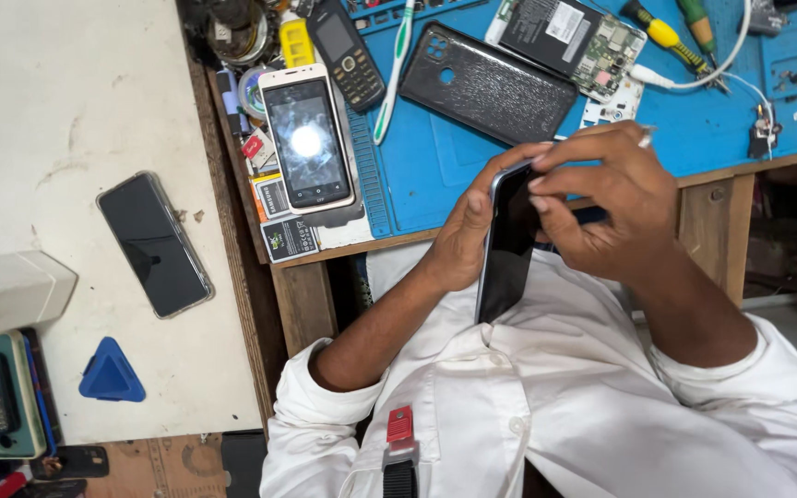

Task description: The person handles a smartphone, connects a charging cable, and then uses a screwdriver to remove screws from the back of the device. The person then opens the back cover to expose the internal components.

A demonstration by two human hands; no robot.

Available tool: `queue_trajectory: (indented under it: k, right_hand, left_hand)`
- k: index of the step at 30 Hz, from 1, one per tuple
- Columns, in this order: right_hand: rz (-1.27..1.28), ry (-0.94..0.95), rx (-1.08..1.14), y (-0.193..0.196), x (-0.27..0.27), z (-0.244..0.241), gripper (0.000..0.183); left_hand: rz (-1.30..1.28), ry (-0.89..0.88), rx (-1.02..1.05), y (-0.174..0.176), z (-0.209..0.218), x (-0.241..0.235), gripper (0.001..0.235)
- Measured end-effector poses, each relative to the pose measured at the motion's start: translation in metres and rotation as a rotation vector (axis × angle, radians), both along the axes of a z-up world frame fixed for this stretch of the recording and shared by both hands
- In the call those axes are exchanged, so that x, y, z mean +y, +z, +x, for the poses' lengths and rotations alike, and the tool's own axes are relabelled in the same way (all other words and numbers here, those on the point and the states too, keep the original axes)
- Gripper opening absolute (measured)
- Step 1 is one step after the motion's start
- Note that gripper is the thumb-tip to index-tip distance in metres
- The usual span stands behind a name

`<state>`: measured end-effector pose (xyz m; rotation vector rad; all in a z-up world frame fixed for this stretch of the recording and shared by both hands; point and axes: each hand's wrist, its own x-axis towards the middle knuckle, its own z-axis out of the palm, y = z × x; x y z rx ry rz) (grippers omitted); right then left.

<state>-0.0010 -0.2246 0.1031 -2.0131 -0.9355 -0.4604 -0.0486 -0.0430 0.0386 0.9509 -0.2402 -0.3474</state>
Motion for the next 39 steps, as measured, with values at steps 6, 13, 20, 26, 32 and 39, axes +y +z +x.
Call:
queue_trajectory:
  k: [6,13,20,26,32,39]
  right_hand:
    - [0.057,0.071,0.105,0.004,0.008,0.004,0.013]
    - [0.040,0.061,0.085,-0.008,0.005,0.003,0.010]
    - [-0.012,0.049,0.088,-0.009,0.003,0.004,0.008]
    - [0.005,0.065,0.134,-0.015,-0.002,0.005,0.011]
    - [-0.001,0.065,0.131,-0.011,-0.002,0.006,0.011]
    - [0.018,0.013,0.144,0.000,0.006,0.006,0.013]
  left_hand:
    - [0.089,0.002,-0.037,-0.006,-0.002,-0.003,0.094]
    - [0.082,-0.030,0.013,-0.007,-0.003,-0.002,0.096]
    - [0.131,-0.045,-0.012,-0.006,0.000,-0.005,0.089]
    - [0.143,-0.073,-0.016,-0.011,-0.002,-0.006,0.086]
    - [0.113,-0.077,-0.022,-0.009,-0.002,-0.007,0.082]
    - [-0.011,0.011,0.049,-0.003,0.007,0.002,0.087]
